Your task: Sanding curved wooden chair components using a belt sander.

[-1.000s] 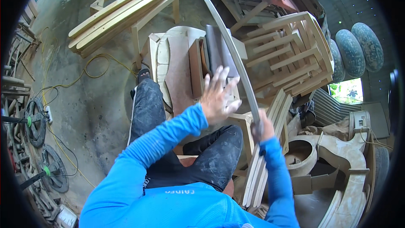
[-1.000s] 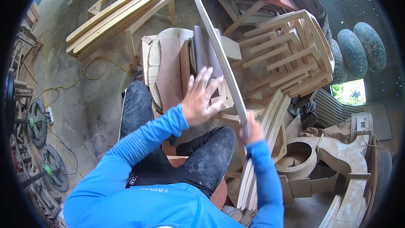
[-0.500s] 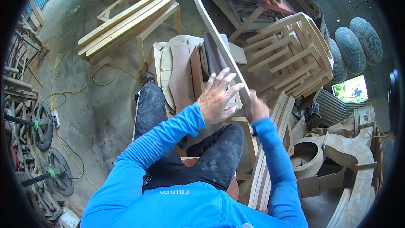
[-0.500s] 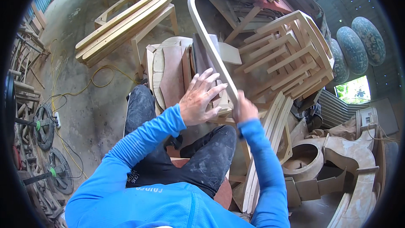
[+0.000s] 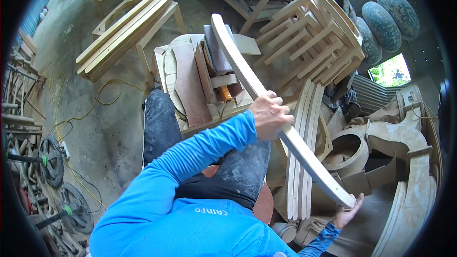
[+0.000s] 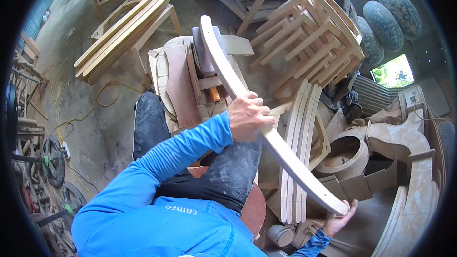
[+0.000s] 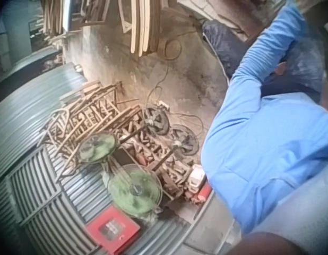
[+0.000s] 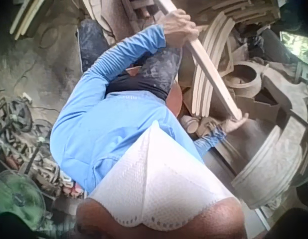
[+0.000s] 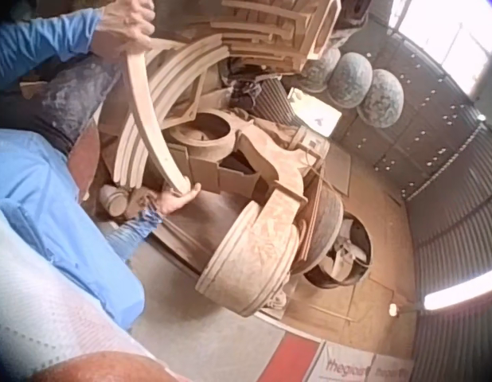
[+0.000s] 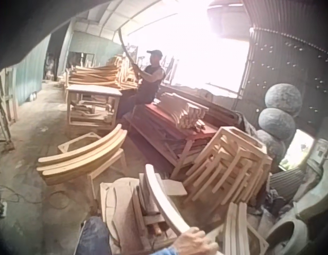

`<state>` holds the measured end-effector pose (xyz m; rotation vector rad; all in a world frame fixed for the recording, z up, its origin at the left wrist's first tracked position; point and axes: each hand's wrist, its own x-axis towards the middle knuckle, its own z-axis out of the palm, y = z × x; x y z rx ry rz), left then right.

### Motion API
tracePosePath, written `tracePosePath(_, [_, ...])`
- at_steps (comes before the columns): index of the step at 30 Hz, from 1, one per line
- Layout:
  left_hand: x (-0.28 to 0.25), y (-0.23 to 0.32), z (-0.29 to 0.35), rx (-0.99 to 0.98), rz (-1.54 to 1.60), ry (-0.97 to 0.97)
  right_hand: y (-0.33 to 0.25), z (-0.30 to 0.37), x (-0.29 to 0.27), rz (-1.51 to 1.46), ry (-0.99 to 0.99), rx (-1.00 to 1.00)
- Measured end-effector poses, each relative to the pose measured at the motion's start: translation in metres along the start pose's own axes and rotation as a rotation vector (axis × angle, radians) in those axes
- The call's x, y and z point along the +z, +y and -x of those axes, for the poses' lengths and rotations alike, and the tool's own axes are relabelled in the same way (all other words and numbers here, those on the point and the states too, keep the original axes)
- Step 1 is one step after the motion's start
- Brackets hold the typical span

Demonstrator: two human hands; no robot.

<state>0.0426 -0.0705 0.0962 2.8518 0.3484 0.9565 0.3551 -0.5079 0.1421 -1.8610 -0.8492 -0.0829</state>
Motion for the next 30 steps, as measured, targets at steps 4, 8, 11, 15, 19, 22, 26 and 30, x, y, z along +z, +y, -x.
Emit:
tracePosePath(4, [-0.009, 0.025, -0.011, -0.133, 0.026, 0.026, -0.029, 0.011, 0.032, -1.281, -0.104, 0.105])
tracePosePath(8, [-0.008, 0.028, -0.014, -0.157, 0.056, 0.057, -0.109, -0.031, 0.095, -1.472, 0.342, 0.141])
tracePosePath(11, [-0.007, 0.015, -0.017, -0.157, 0.052, 0.151, -0.053, -0.087, 0.054, -1.393, -0.094, 0.051])
tracePosePath(15, [-0.012, -0.037, -0.018, -0.168, 0.058, 0.164, -0.093, -0.108, 0.118, -1.279, 0.114, -0.017])
tracePosePath(19, [0.010, -0.123, -0.008, -0.195, -0.012, 0.207, -0.111, -0.123, 0.223, -1.087, 0.160, 0.010])
tracePosePath(22, [0.009, -0.192, 0.000, -0.380, -0.037, -0.026, -0.118, -0.130, 0.310, -1.230, 0.025, -0.037])
tracePosePath(26, [-0.009, -0.238, -0.003, -0.656, -0.111, -0.318, -0.140, -0.121, 0.428, -1.195, 0.018, -0.208])
tracePosePath(30, [-0.021, -0.234, -0.008, -0.722, -0.013, -0.401, -0.132, -0.114, 0.507, -1.308, -0.124, -0.180])
